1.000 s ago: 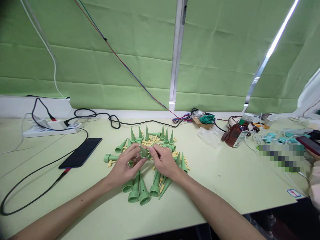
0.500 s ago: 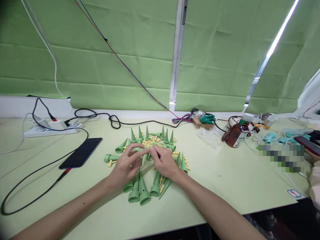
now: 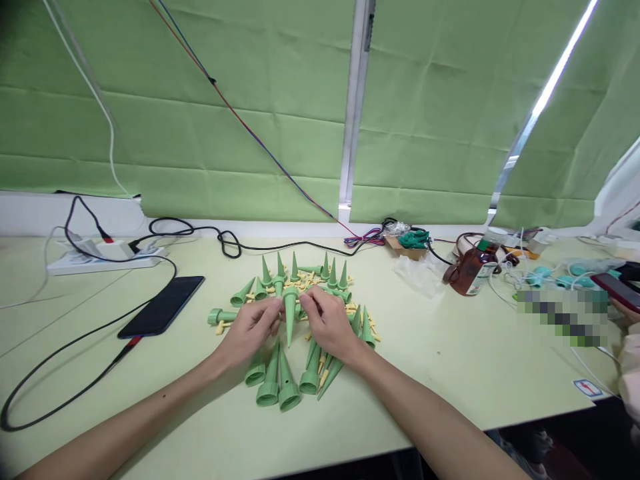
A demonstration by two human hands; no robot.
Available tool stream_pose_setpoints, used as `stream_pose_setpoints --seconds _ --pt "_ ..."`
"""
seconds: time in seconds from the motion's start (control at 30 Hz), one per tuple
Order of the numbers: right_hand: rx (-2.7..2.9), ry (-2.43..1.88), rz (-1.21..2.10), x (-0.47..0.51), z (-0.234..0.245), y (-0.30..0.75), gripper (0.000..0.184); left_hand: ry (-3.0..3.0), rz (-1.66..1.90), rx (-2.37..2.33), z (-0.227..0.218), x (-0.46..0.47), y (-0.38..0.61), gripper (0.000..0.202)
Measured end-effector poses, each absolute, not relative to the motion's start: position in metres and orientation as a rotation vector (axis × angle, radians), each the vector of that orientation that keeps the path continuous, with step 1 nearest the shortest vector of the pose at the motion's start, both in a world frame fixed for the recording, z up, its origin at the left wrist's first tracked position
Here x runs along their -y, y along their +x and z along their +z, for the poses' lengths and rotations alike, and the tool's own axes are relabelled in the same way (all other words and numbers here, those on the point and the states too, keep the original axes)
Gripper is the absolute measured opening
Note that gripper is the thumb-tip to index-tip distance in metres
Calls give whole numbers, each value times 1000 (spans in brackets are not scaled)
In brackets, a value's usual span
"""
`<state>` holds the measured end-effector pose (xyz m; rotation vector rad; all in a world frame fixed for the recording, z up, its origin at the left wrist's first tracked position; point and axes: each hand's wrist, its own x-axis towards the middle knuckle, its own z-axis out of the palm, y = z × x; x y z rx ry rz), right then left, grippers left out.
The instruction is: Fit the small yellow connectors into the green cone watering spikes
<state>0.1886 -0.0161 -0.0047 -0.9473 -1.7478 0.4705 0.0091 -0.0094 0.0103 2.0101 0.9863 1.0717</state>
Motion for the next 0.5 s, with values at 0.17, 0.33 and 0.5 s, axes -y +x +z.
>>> stream_pose_setpoints --seconds 0.17,0.33,0.5 --pt "1798 -917 475 18 -1 187 29 1923 1036 -970 9 8 9 45" --pt "1805 -904 496 17 0 187 29 2020 1059 -1005 13 9 10 39" --pt "1811 -919 486 17 -1 188 30 2103 1118 -1059 11 11 9 28"
